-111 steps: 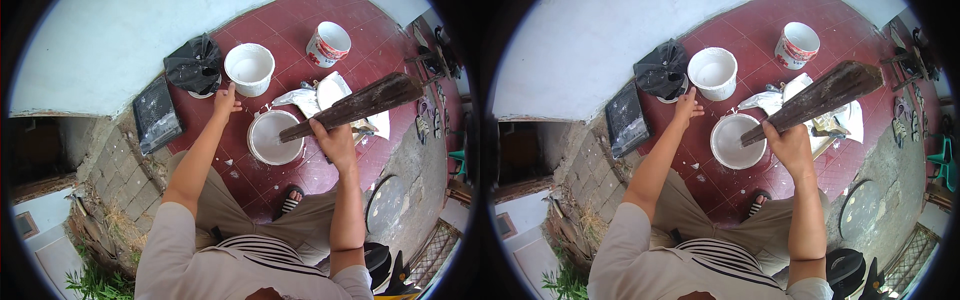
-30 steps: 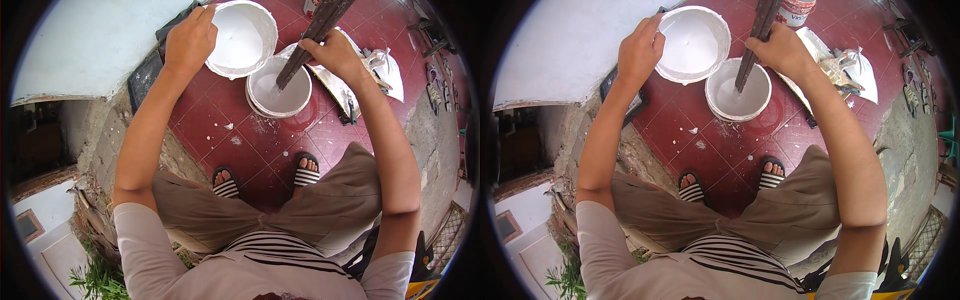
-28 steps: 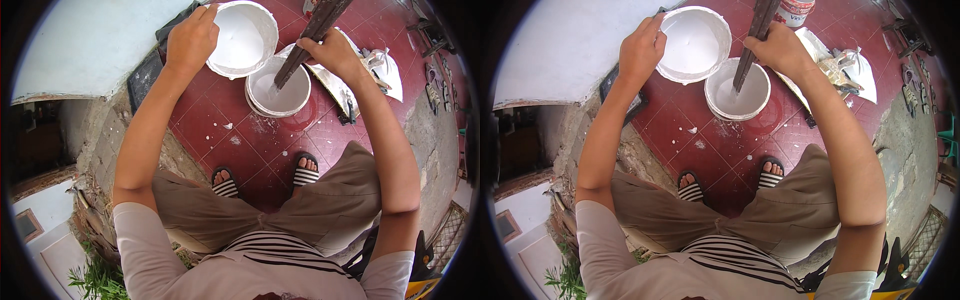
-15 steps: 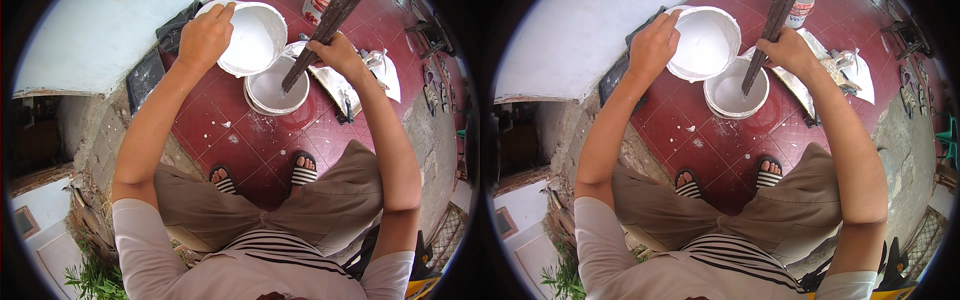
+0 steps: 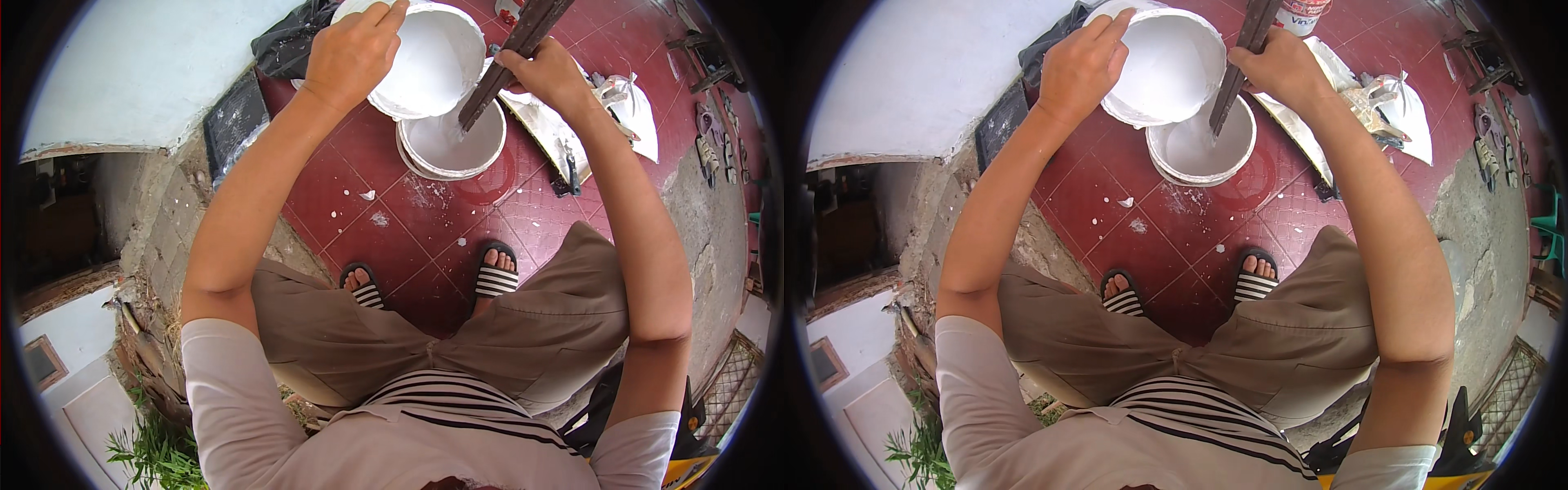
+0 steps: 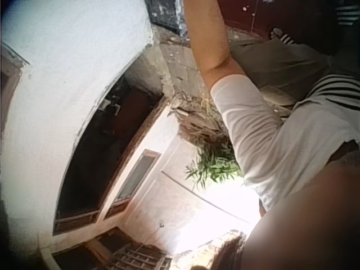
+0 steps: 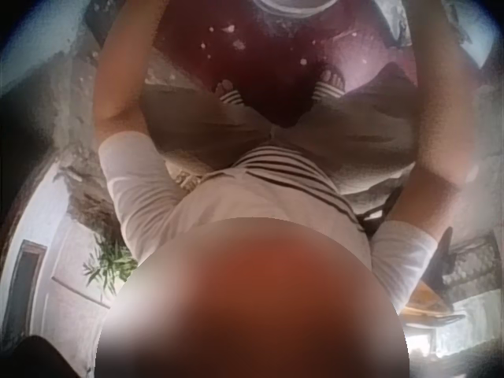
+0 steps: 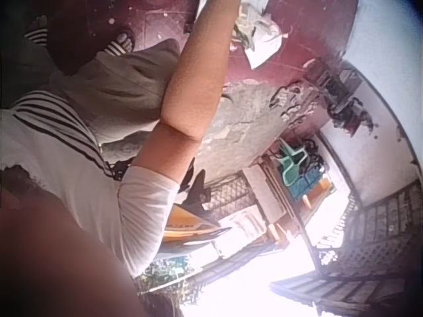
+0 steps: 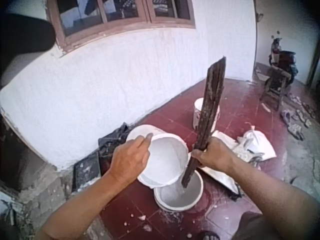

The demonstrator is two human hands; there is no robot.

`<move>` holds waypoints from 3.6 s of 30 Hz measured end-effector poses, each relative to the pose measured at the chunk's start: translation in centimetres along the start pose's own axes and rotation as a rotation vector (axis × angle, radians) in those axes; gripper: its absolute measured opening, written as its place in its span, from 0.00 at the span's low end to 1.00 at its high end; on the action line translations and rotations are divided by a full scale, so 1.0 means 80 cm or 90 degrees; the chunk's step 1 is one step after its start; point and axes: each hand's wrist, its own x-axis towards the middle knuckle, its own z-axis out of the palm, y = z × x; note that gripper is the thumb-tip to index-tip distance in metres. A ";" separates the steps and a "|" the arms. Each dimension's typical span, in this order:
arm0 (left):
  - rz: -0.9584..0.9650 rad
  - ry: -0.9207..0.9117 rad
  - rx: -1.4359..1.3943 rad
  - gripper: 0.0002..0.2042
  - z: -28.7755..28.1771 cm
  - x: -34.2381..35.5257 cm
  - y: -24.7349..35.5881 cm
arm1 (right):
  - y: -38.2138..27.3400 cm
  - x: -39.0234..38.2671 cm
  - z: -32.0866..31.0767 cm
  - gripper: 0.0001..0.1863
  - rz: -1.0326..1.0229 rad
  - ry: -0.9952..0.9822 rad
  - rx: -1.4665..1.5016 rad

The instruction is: The person stirs a white substance in a bucket using a wooden plank and then adds more white liquid from another container.

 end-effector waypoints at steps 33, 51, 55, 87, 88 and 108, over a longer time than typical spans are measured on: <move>0.066 0.046 -0.008 0.22 -0.001 -0.003 0.016 | 0.011 0.002 0.007 0.20 -0.040 -0.018 -0.113; 0.066 0.063 -0.024 0.21 -0.002 -0.007 0.021 | 0.013 -0.002 0.008 0.21 -0.038 -0.014 -0.111; 0.066 0.056 -0.021 0.20 -0.003 -0.006 0.022 | 0.016 0.000 0.007 0.21 -0.041 -0.018 -0.134; -0.044 0.036 -0.065 0.18 0.013 -0.003 -0.004 | -0.009 -0.013 -0.001 0.11 -0.036 0.009 -0.080; -0.045 0.034 -0.063 0.18 0.014 -0.005 -0.008 | -0.013 -0.016 0.001 0.11 -0.037 0.007 -0.079; -0.197 0.063 -0.147 0.18 0.027 -0.015 -0.035 | -0.032 -0.026 -0.032 0.15 -0.003 0.034 0.126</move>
